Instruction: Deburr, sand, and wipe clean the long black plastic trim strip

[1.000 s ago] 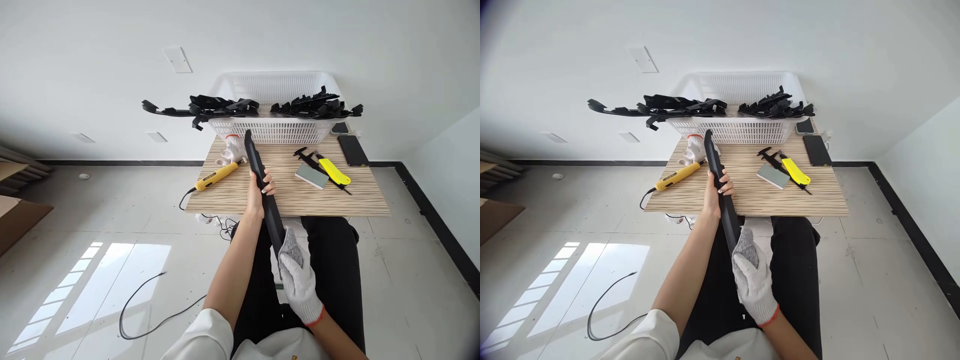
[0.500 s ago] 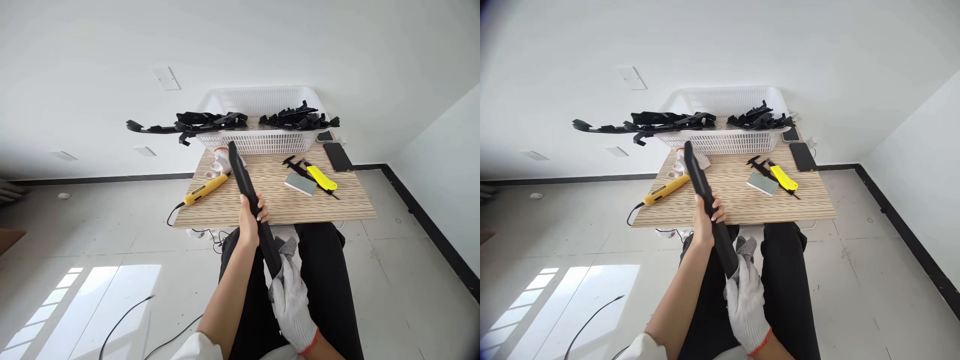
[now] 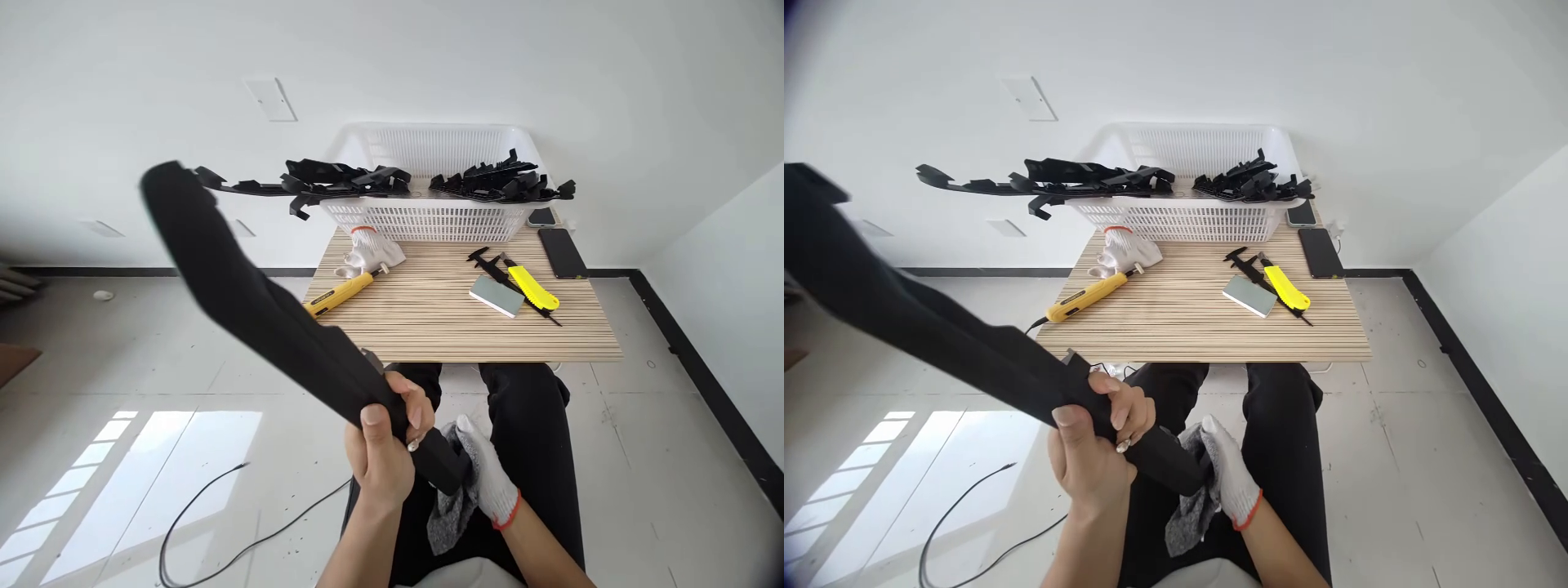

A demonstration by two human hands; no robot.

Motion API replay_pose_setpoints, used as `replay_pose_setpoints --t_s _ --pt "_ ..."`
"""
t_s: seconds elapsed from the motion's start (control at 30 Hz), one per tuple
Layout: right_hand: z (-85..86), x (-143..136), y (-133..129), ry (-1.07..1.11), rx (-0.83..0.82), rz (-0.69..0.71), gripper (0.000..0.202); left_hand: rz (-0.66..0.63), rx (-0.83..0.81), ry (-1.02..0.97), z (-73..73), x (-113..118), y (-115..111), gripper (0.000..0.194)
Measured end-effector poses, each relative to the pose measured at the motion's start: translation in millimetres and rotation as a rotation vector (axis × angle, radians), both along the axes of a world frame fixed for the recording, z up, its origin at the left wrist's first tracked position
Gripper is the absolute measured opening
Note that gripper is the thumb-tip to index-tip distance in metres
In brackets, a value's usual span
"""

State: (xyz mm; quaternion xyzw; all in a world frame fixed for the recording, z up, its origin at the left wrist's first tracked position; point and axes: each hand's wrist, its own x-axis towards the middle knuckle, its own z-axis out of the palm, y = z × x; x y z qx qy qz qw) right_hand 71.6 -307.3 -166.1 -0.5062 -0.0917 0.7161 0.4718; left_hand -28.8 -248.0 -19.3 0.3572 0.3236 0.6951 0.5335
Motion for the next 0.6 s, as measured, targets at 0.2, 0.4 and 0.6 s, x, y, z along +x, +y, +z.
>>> replay_pose_setpoints --t_s 0.2,0.4,0.6 --pt "32.2 16.4 -17.3 -0.745 0.564 0.140 0.043 0.459 0.065 -0.019 18.9 -6.6 -2.2 0.042" --pt "52.0 20.7 -29.2 -1.105 0.803 0.209 0.052 0.170 0.259 -0.143 36.0 -27.4 -13.3 0.031" --pt "58.4 38.3 5.6 -0.936 1.006 0.215 0.058 -0.061 0.376 -0.248 36.8 -54.1 -38.3 0.030"
